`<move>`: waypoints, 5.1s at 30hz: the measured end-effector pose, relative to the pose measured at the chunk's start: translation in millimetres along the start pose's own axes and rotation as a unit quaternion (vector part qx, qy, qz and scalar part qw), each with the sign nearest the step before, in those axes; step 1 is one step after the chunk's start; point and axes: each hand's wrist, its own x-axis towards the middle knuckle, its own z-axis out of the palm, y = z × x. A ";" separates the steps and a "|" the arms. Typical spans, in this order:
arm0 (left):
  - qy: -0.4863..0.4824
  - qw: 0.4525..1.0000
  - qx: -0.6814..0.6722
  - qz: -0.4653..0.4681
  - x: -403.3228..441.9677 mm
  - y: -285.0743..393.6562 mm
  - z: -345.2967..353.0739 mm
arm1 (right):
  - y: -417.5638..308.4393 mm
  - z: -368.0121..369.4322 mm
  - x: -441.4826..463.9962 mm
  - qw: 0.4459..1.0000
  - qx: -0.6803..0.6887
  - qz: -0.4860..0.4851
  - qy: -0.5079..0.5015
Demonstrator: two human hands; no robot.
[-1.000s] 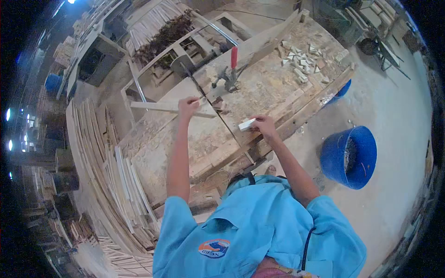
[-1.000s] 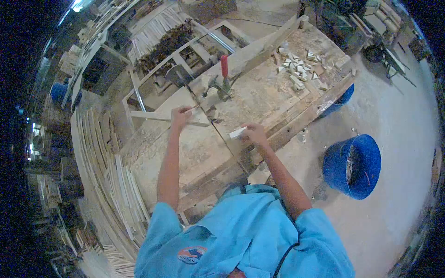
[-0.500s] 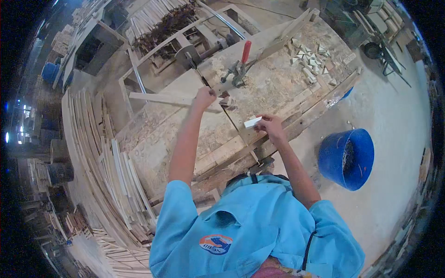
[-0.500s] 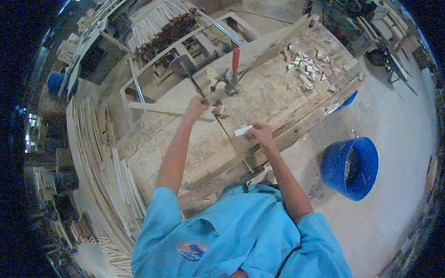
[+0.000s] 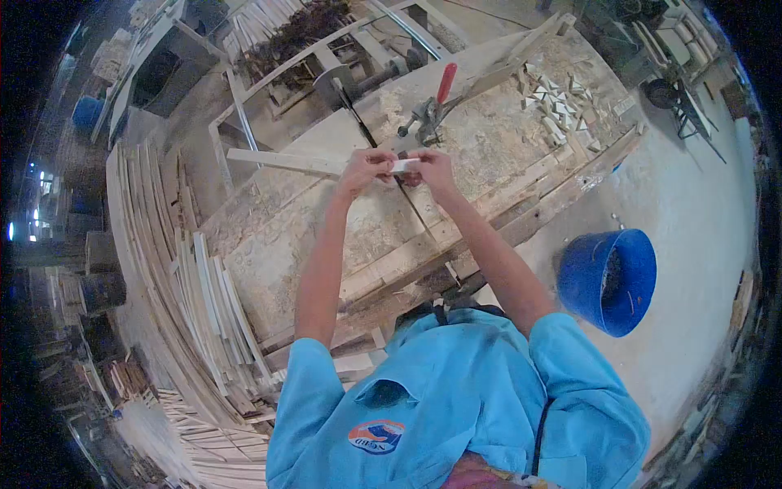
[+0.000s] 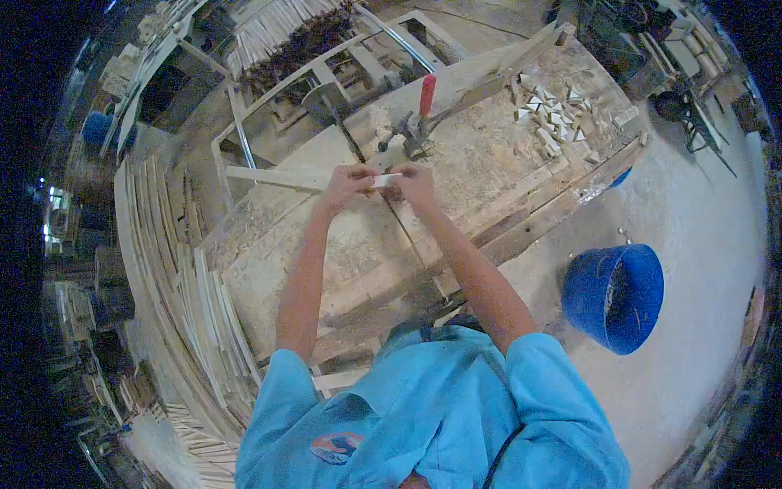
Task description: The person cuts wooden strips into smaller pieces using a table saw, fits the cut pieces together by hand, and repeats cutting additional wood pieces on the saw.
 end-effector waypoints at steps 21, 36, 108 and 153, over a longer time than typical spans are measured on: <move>0.175 0.872 0.455 0.040 31.6 -31.6 -5.9 | 24.7 22.8 61.8 0.822 -0.537 -0.186 -0.034; 0.063 0.869 0.481 -0.100 24.9 -14.1 -15.3 | -83.1 -47.3 72.3 0.921 -0.266 -0.239 0.152; 0.290 0.797 0.525 0.064 -178.1 -101.0 174.7 | -13.6 -93.6 -255.0 0.824 -0.417 -0.340 -0.181; 0.263 0.856 0.445 -0.009 -185.0 -55.8 180.6 | -32.9 -118.3 98.3 0.999 -0.039 0.014 0.002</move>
